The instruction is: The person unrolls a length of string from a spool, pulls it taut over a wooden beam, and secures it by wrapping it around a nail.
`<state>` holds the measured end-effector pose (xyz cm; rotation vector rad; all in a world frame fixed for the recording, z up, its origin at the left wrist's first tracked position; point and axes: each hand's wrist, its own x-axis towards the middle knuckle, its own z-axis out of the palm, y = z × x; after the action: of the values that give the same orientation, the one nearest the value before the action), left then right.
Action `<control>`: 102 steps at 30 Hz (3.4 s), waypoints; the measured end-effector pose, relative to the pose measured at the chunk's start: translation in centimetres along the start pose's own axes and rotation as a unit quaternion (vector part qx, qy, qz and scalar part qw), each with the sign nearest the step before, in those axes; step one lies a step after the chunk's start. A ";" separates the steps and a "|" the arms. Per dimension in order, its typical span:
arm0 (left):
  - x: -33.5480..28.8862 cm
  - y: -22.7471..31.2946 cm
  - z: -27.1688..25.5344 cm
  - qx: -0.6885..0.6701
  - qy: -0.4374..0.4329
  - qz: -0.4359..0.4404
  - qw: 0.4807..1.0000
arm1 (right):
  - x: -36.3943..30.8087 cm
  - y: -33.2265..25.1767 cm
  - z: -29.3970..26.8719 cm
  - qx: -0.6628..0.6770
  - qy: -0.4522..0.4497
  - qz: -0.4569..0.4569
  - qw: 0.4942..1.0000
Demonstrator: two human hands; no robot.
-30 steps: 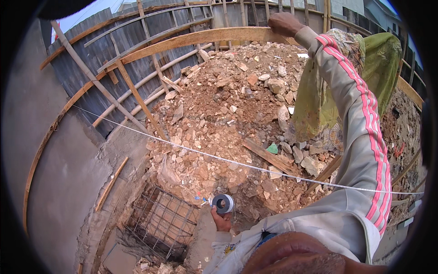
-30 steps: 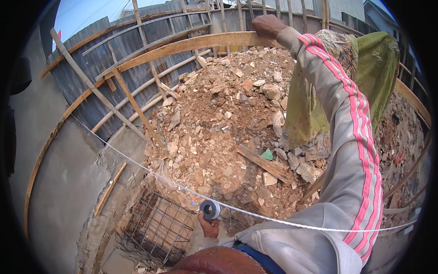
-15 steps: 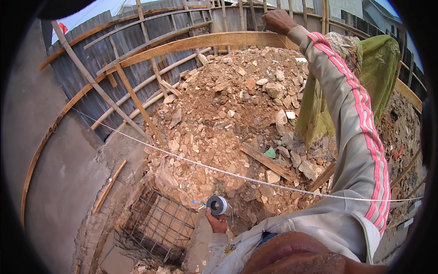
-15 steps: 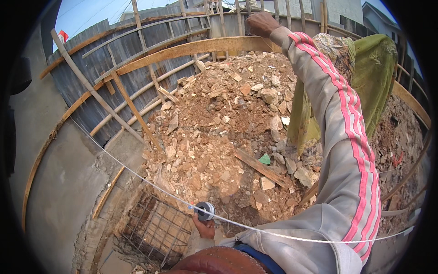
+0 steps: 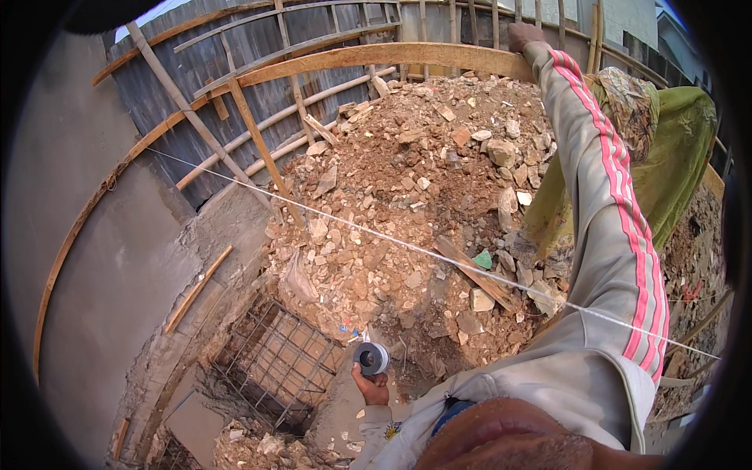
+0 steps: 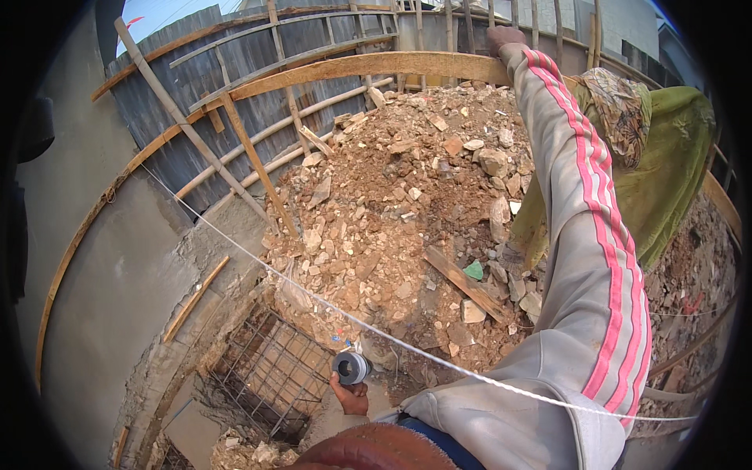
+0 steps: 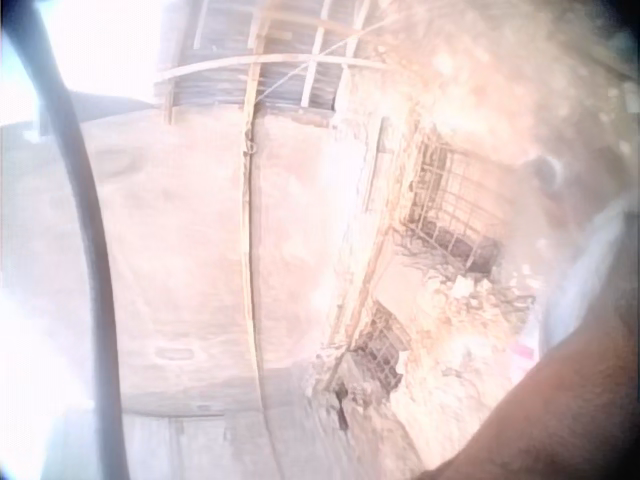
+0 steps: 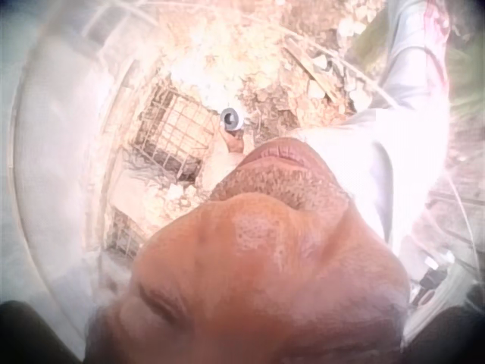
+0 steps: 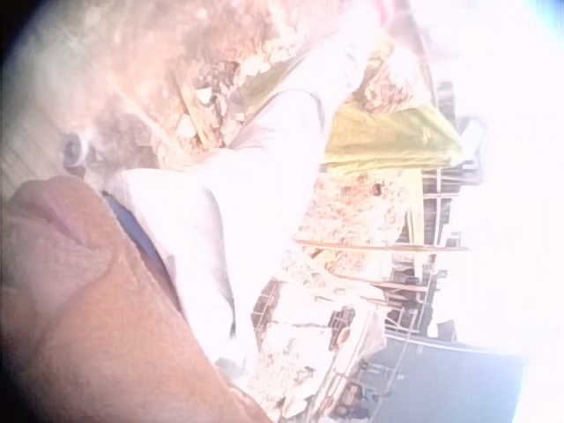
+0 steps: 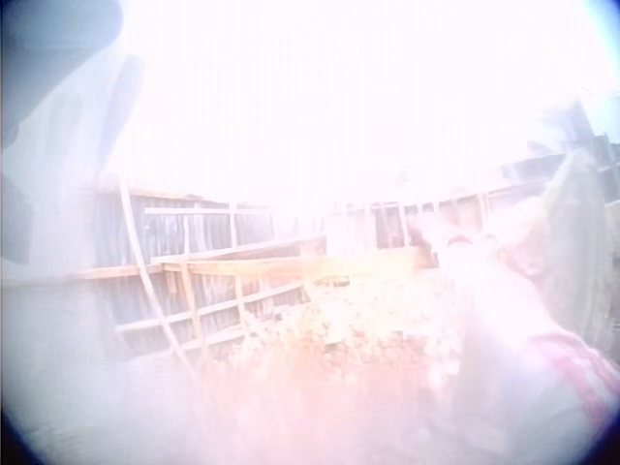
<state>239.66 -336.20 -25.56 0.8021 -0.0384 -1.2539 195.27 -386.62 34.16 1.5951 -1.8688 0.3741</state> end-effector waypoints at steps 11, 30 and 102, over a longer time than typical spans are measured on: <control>2.8 0.7 1.4 0.000 -0.040 0.001 0.999 | -18.2 -7.4 9.6 0.814 -0.115 0.139 0.552; -0.8 -6.0 -3.0 -0.079 0.064 -0.028 0.994 | -21.8 -7.1 8.4 0.654 -0.096 -0.158 0.734; -26.0 17.2 -2.6 -0.075 -0.177 0.218 0.957 | -88.6 -23.2 3.0 0.629 -0.588 -0.373 0.345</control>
<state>245.93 -311.30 -7.70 0.3993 -0.3864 -0.9493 221.37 -325.08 -28.47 4.4655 -0.6970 0.1168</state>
